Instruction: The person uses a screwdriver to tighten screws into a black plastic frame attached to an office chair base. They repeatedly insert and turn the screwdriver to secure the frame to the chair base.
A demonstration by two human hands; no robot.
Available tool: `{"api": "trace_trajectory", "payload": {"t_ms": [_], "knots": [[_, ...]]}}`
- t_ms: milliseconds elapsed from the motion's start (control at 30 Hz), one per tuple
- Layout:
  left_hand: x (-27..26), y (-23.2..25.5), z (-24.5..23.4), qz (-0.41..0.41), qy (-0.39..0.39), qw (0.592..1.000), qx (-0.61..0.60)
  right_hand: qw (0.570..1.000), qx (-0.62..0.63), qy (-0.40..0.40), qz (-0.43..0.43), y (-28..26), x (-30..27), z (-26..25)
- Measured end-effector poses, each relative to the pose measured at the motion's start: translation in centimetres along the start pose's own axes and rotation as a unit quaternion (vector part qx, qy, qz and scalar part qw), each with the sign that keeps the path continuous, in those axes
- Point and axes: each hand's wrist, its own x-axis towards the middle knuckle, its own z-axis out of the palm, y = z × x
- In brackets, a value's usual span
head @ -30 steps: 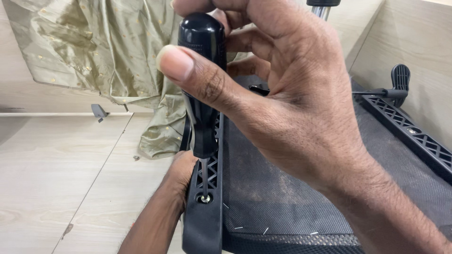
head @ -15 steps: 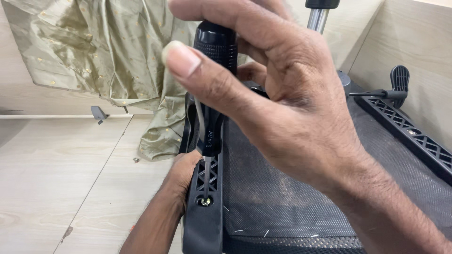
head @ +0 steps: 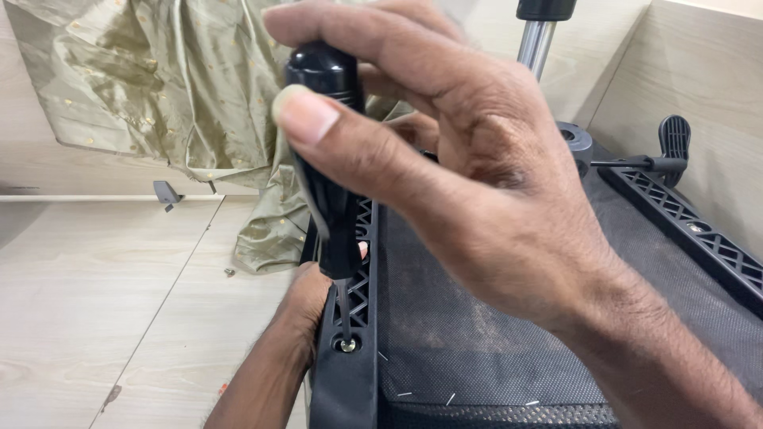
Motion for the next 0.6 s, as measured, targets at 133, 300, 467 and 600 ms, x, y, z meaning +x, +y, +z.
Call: {"api": "trace_trajectory", "payload": {"t_ms": [133,300,467,600], "knots": [[-0.3,0.2,0.3,0.000,0.000,1.000,-0.002,0.997,0.078,-0.009,0.017,0.3,-0.2,-0.3],[-0.6,0.6,0.8,0.003,-0.003,1.000,0.005,0.998,0.058,0.014,0.009,0.4,-0.7,-0.9],[-1.2,0.4,0.6,0.008,-0.001,1.000,0.009,0.999,0.005,0.035,-0.030,0.5,-1.4,-1.2],[-1.1,0.6,0.5,0.008,0.008,1.000,0.010,0.998,-0.005,0.045,-0.041,0.5,-1.8,-0.9]]}}
